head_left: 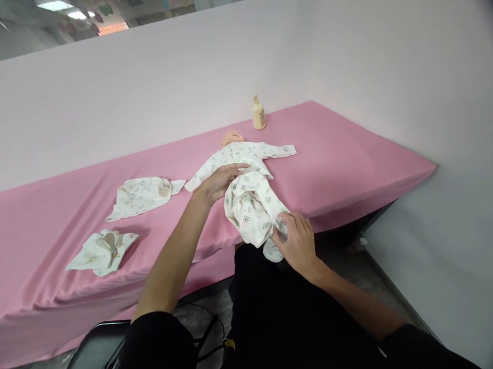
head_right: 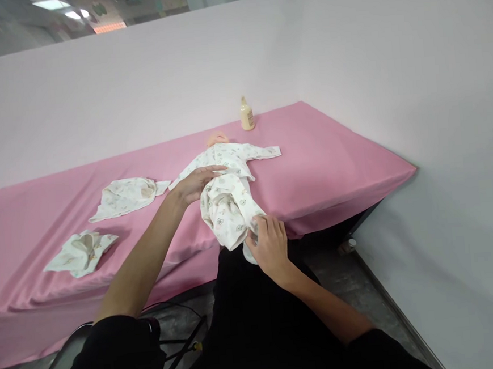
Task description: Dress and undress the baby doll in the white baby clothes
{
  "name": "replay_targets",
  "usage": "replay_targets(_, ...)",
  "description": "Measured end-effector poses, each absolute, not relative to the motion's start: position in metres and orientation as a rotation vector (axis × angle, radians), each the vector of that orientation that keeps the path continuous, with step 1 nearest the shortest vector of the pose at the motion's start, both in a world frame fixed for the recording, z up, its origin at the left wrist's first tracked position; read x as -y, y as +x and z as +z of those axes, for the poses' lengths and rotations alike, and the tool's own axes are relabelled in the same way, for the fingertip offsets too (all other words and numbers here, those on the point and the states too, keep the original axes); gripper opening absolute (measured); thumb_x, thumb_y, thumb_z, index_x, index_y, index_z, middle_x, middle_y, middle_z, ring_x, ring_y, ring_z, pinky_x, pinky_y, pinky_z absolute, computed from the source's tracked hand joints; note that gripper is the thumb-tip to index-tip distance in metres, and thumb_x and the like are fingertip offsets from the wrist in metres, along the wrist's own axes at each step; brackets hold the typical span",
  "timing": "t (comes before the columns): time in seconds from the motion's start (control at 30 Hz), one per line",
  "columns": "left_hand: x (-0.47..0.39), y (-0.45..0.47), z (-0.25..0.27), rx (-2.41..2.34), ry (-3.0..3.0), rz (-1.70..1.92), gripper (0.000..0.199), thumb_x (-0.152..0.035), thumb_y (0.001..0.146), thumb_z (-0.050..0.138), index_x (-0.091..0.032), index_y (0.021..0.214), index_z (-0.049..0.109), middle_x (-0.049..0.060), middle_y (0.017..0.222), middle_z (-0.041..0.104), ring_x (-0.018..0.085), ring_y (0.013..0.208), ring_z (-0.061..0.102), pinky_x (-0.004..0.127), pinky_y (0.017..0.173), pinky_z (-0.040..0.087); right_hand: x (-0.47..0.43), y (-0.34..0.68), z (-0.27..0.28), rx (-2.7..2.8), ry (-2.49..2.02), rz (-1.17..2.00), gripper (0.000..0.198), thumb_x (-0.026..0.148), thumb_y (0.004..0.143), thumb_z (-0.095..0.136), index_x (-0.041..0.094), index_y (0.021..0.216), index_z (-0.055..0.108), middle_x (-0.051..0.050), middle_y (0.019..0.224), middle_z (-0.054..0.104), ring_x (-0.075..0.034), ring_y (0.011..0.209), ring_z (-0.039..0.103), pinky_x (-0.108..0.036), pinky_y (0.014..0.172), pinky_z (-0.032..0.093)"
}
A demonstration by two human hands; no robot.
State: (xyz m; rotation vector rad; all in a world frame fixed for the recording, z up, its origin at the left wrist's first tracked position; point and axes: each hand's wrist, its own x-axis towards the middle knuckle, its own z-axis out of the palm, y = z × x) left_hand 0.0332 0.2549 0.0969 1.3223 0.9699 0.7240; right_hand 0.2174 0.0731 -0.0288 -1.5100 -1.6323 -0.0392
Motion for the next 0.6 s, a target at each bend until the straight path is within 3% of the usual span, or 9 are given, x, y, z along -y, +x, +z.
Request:
replay_targets(0.17,-0.257,0.031,0.097,-0.923,1.265,0.716,0.034,-0.02,0.079,0.078,-0.014,0.112,0.073,0.009,0.094,0.072,0.014,0.079,0.066,0.024,0.07,0.053,-0.075,0.231,-0.026,1.518,-1.505,0.244,0.029,0.017,0.084,0.05,0.018,0.105,0.07,-0.009,0.086,0.07,-0.027,0.085,0.064,-0.044,0.085,0.05)
replay_targets(0.27,-0.255,0.032,0.103,-0.939,1.287,0.655,0.03,-0.02,0.08,0.077,-0.014,0.109,0.074,0.008,0.094,0.072,0.013,0.076,0.065,0.023,0.067,0.053,-0.079,0.25,-0.008,1.318,-1.39,0.697,0.03,0.021,0.08,0.056,0.021,0.105,0.071,-0.004,0.087,0.069,-0.021,0.08,0.063,-0.035,0.074,0.051)
replay_targets(0.4,-0.256,0.03,0.113,-0.954,1.355,0.534,0.032,-0.023,0.078,0.079,-0.014,0.109,0.074,0.009,0.097,0.072,0.012,0.076,0.066,0.022,0.065,0.053,-0.097,0.284,0.023,1.027,-1.118,1.157,0.025,0.028,0.08,0.065,0.024,0.103,0.073,0.001,0.081,0.064,-0.012,0.064,0.054,-0.024,0.057,0.044)
replay_targets(0.6,-0.262,0.033,0.122,-0.925,1.478,0.412,0.051,-0.023,0.075,0.083,-0.018,0.124,0.069,0.006,0.091,0.071,0.011,0.073,0.066,0.02,0.06,0.05,-0.127,0.307,0.046,0.914,-0.952,1.357,0.015,0.03,0.076,0.075,0.024,0.09,0.076,0.001,0.08,0.064,-0.012,0.067,0.055,-0.024,0.06,0.046)
